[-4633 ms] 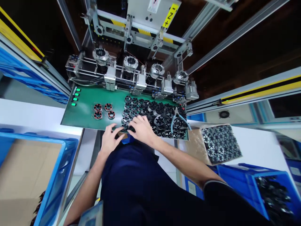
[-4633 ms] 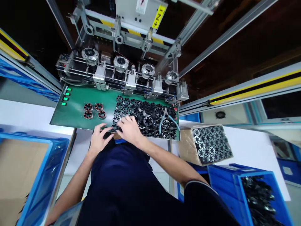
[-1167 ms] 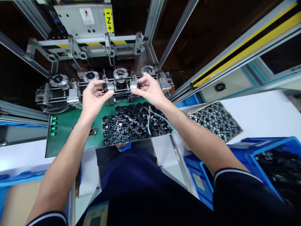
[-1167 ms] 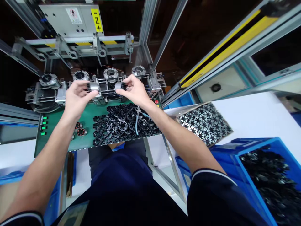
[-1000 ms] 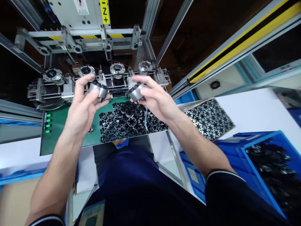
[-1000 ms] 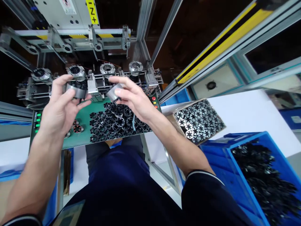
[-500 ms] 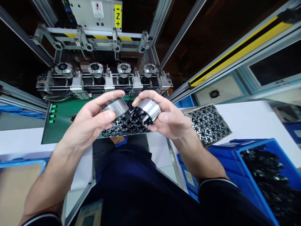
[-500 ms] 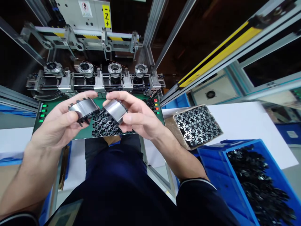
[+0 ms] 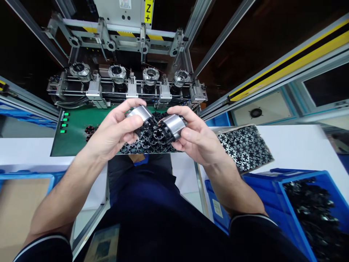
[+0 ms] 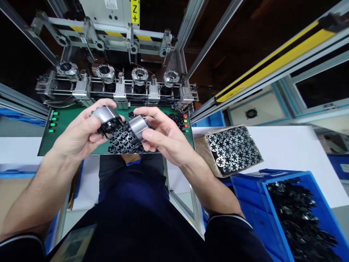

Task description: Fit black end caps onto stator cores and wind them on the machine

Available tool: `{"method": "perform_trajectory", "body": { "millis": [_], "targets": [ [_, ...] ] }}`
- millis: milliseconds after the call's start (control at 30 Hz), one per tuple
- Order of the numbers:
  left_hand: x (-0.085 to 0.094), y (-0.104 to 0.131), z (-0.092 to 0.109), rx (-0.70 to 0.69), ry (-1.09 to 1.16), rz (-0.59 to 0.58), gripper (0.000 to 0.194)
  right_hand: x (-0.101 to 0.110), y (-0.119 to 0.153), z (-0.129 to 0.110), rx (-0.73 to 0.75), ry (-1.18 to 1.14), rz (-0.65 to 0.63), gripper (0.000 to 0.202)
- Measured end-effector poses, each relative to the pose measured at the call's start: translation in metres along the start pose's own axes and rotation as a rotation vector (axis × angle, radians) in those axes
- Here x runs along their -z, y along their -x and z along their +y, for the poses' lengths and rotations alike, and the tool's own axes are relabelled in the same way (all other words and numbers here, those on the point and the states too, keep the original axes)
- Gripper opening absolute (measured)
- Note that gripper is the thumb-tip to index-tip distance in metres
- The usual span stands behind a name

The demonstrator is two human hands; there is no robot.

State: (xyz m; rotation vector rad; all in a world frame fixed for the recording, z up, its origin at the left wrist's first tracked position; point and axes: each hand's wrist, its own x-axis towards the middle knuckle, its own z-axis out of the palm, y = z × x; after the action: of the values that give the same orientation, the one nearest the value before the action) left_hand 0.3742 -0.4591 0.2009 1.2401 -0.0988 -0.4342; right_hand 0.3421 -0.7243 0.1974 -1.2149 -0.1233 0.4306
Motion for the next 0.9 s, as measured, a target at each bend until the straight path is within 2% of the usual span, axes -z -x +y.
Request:
{"method": "perform_trajectory", "body": {
  "millis": [67,200,400,500,600,733,800,900],
  "targets": [
    [0.003,-0.003,0.001,0.000,-0.003,0.012,0.061,0.002,-0.001,0.000,-0.011,-0.005,0.036,0.064],
    [0.010,-0.010,0.001,0.031,-0.013,0.023,0.059,0.013,-0.004,-0.001,-0.048,-0.046,0.024,0.064],
    [0.011,-0.025,-0.002,-0.017,-0.065,0.033,0.056,0.031,-0.015,-0.004,-0.049,-0.032,0.069,0.066],
    [0.010,-0.036,-0.002,-0.022,-0.055,0.058,0.049,0.043,-0.026,-0.005,-0.030,0.037,0.126,0.065],
    [0.015,-0.049,-0.004,-0.029,-0.115,0.077,0.061,0.060,-0.043,-0.007,0.071,0.182,0.178,0.060],
    [0.037,-0.080,-0.004,-0.147,-0.339,0.170,0.080,0.091,-0.079,-0.013,0.326,0.439,0.242,0.055],
    [0.053,-0.105,-0.003,-0.204,-0.525,0.231,0.085,0.109,-0.103,-0.014,0.381,0.584,0.267,0.059],
    [0.079,-0.150,-0.006,-0.189,-0.815,0.288,0.089,0.140,-0.146,-0.003,0.402,0.764,0.302,0.065]
  ]
}}
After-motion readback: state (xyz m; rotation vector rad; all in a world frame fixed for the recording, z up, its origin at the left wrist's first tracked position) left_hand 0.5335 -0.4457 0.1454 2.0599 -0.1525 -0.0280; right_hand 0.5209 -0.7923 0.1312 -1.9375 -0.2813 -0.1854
